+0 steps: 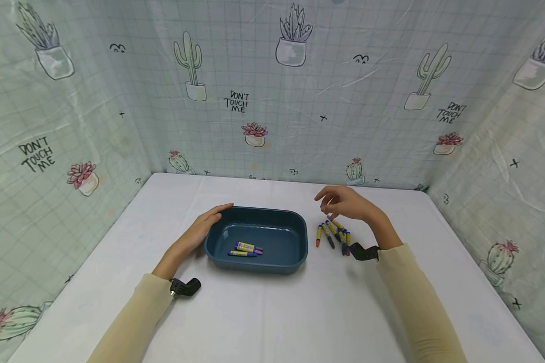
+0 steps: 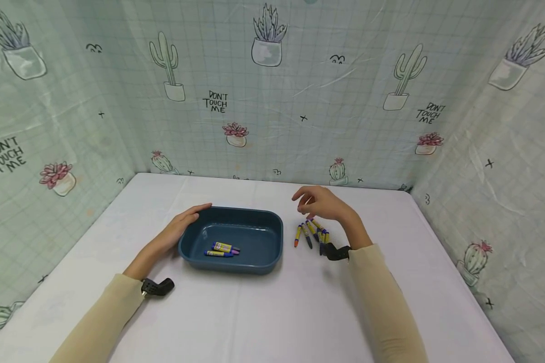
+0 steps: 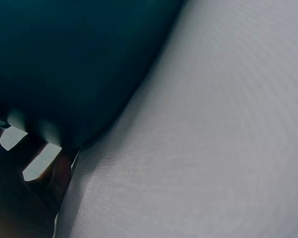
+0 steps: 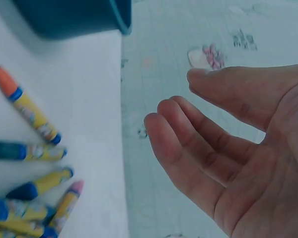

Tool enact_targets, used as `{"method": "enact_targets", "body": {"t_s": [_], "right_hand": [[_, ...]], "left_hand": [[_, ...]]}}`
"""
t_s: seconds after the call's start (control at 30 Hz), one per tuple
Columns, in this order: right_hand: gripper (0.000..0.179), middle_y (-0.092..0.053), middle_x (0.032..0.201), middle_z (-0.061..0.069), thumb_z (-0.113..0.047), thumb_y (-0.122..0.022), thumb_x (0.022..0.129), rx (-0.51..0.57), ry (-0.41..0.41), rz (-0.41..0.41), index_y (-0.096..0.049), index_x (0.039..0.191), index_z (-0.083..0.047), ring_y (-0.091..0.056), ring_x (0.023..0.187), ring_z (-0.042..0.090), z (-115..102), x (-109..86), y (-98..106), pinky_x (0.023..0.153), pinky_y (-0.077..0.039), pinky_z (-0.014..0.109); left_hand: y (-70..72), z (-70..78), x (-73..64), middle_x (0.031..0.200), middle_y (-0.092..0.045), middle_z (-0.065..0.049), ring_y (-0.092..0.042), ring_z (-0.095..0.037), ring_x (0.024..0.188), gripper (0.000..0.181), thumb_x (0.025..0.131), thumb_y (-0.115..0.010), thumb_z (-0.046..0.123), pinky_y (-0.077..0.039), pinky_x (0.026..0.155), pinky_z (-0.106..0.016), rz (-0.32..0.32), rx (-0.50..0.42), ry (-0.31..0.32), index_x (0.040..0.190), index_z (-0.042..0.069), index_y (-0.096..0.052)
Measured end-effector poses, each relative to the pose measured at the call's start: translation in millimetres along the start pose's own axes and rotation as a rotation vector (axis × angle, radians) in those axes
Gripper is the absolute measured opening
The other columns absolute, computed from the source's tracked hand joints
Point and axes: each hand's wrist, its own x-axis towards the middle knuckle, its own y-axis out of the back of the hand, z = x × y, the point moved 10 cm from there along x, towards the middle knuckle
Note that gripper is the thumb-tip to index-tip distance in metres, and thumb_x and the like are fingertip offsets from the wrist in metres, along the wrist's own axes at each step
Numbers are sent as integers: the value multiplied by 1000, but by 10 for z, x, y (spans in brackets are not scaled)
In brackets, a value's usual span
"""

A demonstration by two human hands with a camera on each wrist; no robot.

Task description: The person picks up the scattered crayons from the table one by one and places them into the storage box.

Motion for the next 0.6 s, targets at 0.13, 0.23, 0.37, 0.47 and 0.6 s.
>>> {"method": "enact_targets", "body": {"t_s": [0.13, 0.23, 0.37, 0.47, 0.6], "right_hand": [[32, -68, 111, 25, -7, -61, 99, 10, -21, 41, -63, 131, -1, -69, 101, 44, 179, -97, 35, 86, -63, 53], [32, -68, 113, 25, -8, -61, 99, 5, -39, 80, -63, 131, -1, -68, 103, 43, 303, -155, 61, 84, -65, 47], [33, -68, 114, 24, -9, -62, 99, -14, -72, 136, -63, 131, 1, -68, 104, 42, 455, -200, 115, 82, -65, 41], [34, -68, 114, 23, -9, -63, 99, -31, -90, 167, -63, 131, 3, -68, 103, 40, 539, -216, 143, 82, -65, 41], [34, -68, 114, 22, -9, -63, 99, -56, -110, 178, -63, 131, 3, -68, 100, 33, 624, -214, 141, 82, -64, 41]], "left_hand": [[-1, 4, 2, 168, -35, -6, -22, -32, 160, 47, 114, -30, 28, -15, 130, -60, -3, -3, -5, 160, 20, -41], [0, 3, 4, 168, -35, -6, -23, -32, 160, 47, 114, -30, 27, -15, 130, -60, -2, -7, -6, 160, 20, -41], [-1, -5, 9, 168, -36, -6, -23, -32, 160, 47, 114, -31, 27, -15, 130, -61, 0, -7, -1, 159, 21, -41], [1, -9, 12, 168, -36, -5, -23, -32, 160, 47, 114, -31, 27, -15, 129, -61, 3, -9, 1, 159, 21, -41], [2, -18, 17, 168, -36, -6, -23, -32, 160, 47, 114, -31, 27, -15, 129, -61, 2, -14, -1, 159, 21, -41]]}}
